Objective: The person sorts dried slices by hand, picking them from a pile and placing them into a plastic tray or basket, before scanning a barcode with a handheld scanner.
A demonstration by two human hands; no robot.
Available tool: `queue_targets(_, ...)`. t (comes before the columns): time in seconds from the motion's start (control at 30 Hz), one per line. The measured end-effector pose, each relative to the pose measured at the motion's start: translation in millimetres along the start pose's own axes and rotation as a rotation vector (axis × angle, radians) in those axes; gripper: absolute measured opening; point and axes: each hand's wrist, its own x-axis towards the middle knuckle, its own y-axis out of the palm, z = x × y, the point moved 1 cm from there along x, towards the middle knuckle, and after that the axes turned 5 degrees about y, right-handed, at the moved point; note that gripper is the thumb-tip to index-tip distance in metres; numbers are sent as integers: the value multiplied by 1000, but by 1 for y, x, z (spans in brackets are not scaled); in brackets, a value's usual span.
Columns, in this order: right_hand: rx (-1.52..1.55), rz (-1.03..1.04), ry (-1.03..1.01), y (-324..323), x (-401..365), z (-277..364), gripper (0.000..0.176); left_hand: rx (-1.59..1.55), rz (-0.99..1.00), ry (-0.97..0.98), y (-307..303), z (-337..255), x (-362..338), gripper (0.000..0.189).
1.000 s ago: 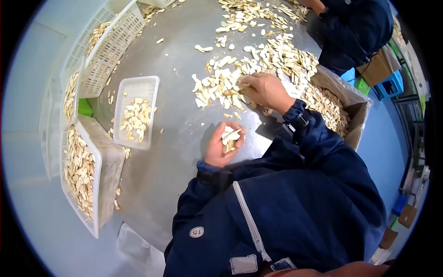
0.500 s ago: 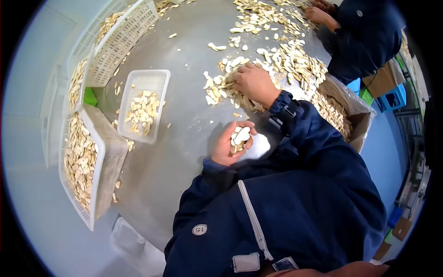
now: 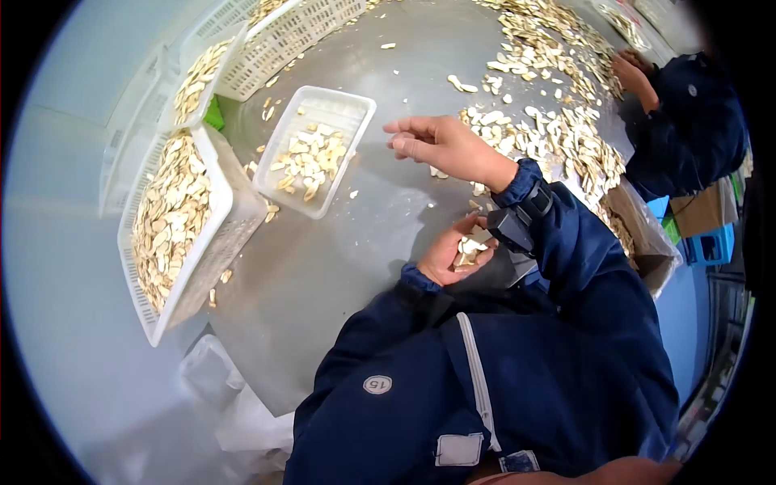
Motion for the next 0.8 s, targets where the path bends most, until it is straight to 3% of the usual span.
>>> queue_targets(0.07,-195,25,32,-6,-3,-11,39,28,-66,8,3,1,-2,49)
queue_targets(0.17,-566,194,277,-34,-32,-8,31,86,-136,57,23,-1,-6,52)
queue_targets(0.27,-570,80,225,-69,-66,-37,24,99,-45,68,17,-1,0,52)
queue_targets(0.4,-854,-292,155,-121,-50,-57,23,95,-79,38,19,-2,-2,53)
queue_targets(0.57,-1128,-303,-171,-151,-23,-102,27,62,-50,55,18,-3,-1,53)
queue_targets(0.67,-1176,-298,26,-146,-26,-90,26,63,-55,74,18,-2,-1,53)
queue_targets(0.77,-1026,-281,327,-146,-41,-67,22,76,-56,66,18,-1,-2,53)
queue_targets(0.8,-1037,-301,294,-149,-46,-69,22,82,-53,61,18,-2,-1,53)
